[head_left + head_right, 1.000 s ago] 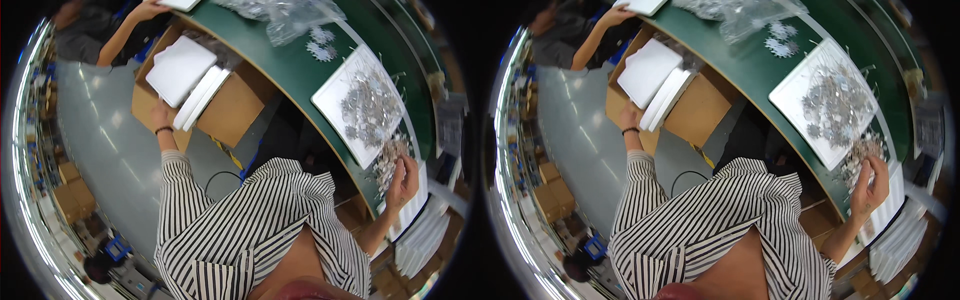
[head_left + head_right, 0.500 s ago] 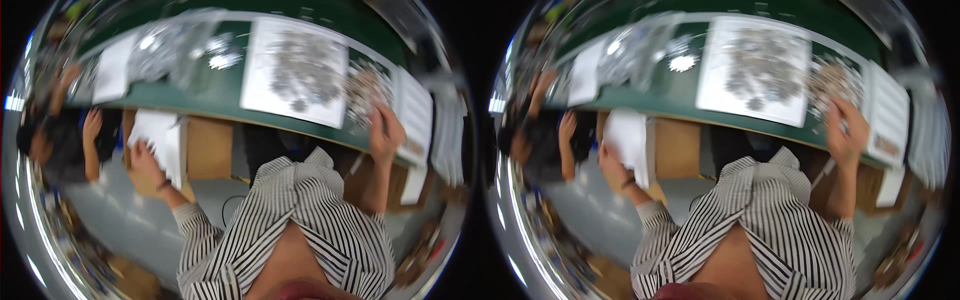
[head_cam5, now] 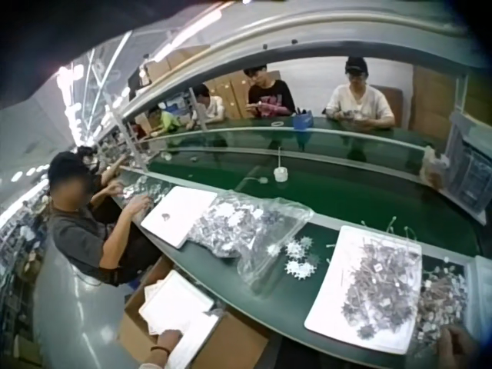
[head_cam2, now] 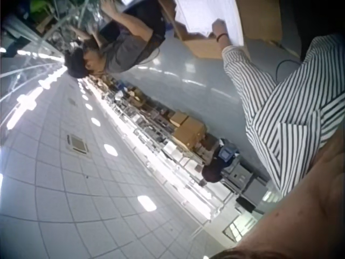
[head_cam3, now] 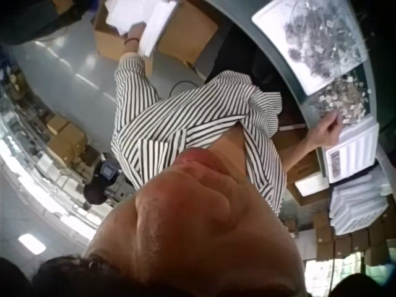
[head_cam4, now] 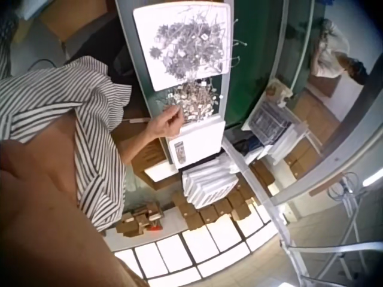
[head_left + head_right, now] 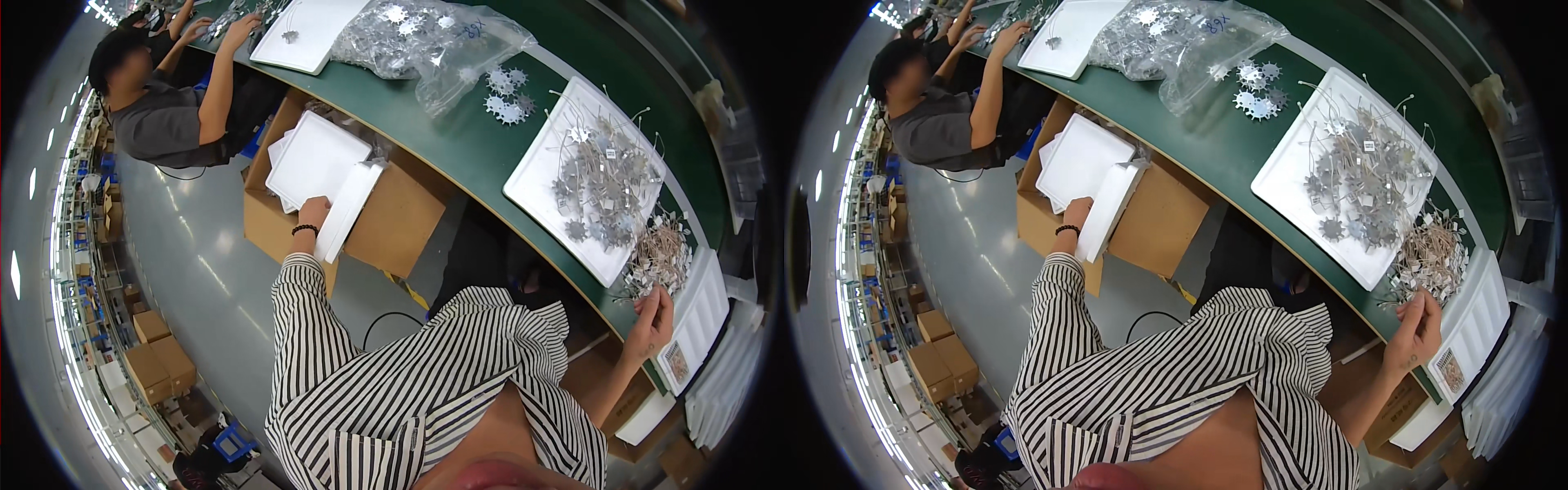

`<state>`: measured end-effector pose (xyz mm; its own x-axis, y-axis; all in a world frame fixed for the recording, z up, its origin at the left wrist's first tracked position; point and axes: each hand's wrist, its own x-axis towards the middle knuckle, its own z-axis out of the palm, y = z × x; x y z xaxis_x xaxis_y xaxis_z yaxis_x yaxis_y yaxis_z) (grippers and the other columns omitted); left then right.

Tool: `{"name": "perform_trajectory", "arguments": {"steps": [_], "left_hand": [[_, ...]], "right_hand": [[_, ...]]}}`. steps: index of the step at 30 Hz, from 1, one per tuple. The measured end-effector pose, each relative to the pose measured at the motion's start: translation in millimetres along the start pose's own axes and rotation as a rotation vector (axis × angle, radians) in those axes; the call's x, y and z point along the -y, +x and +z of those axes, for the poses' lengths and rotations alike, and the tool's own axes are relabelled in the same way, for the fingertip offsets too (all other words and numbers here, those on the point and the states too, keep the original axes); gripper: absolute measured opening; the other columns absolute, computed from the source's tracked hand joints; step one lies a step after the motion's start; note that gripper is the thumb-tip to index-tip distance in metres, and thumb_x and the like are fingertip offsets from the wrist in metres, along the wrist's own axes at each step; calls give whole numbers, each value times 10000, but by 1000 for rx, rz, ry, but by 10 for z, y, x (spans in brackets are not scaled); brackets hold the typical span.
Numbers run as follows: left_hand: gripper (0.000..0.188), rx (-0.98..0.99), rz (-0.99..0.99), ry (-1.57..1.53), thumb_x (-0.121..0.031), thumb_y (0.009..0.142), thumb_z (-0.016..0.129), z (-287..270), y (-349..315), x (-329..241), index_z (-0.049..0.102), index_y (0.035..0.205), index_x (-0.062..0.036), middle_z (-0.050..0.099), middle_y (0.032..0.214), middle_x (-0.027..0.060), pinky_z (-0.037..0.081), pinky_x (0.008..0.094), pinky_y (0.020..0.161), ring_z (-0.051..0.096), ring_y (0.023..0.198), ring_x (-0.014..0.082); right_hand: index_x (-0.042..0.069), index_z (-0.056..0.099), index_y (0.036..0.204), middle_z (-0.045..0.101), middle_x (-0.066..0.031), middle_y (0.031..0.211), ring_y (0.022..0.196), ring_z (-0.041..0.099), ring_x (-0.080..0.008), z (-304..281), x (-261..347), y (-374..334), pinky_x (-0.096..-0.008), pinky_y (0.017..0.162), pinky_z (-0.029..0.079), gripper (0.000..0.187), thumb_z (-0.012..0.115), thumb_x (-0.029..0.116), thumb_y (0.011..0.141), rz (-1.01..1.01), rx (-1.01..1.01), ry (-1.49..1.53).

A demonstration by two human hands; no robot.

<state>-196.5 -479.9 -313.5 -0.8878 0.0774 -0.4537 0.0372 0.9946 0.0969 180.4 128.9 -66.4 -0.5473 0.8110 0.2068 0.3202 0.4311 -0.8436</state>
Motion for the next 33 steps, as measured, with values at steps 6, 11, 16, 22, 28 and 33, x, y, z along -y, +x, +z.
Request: {"name": "perform_trajectory", "arguments": {"steps": [6, 11, 16, 22, 28, 33], "left_hand": [[159, -360, 279, -2, -128, 862, 622, -229, -224, -42, 698, 950, -19, 678, 1156, 212, 513, 421, 908, 619, 1049, 394], [170, -465, 349, -680, -20, 864, 608, -1060, -924, -155, 638, 1029, 11, 668, 1076, 117, 488, 313, 876, 603, 962, 224], [184, -267, 264, -911, -37, 904, 584, -1521, -1014, -423, 636, 1075, 5, 638, 949, 26, 445, 210, 796, 546, 845, 99], [133, -142, 167, -793, -127, 932, 541, -1537, -960, -384, 626, 992, -44, 590, 929, -18, 382, 185, 820, 488, 859, 83], [200, -165, -11, -911, -175, 888, 523, -1293, -1342, -25, 649, 1014, -83, 582, 934, -32, 350, 195, 715, 468, 843, 82], [459, 12, -10, -941, -162, 864, 515, -1099, -1598, 137, 641, 1288, -40, 655, 1146, 32, 410, 250, 877, 555, 1013, 155]], "right_hand": [[-41, 693, 1141, 619, -49, 765, 675, 538, -115, 157, -1, -33, -217, 653, 454, 229, 584, 132, 1038, -11, 31, 9], [-41, 694, 1133, 623, -51, 759, 664, 547, -114, 326, 11, 82, -217, 652, 462, 219, 589, 124, 1034, -9, 108, 18], [-41, 696, 1121, 627, -52, 753, 659, 558, -114, 466, 17, 73, -218, 651, 469, 204, 594, 111, 1029, -72, 159, 14], [-42, 698, 1114, 628, -50, 751, 655, 564, -116, 421, 37, -26, -218, 651, 476, 193, 598, 97, 1025, -33, 154, 12], [-42, 699, 1115, 630, -49, 755, 653, 565, -115, 381, -96, -45, -216, 655, 478, 193, 599, 96, 1024, -4, 169, 26], [-43, 698, 1122, 631, -47, 755, 650, 565, -115, 451, -26, -2, -216, 656, 478, 197, 597, 96, 1025, 4, 198, 56]]}}
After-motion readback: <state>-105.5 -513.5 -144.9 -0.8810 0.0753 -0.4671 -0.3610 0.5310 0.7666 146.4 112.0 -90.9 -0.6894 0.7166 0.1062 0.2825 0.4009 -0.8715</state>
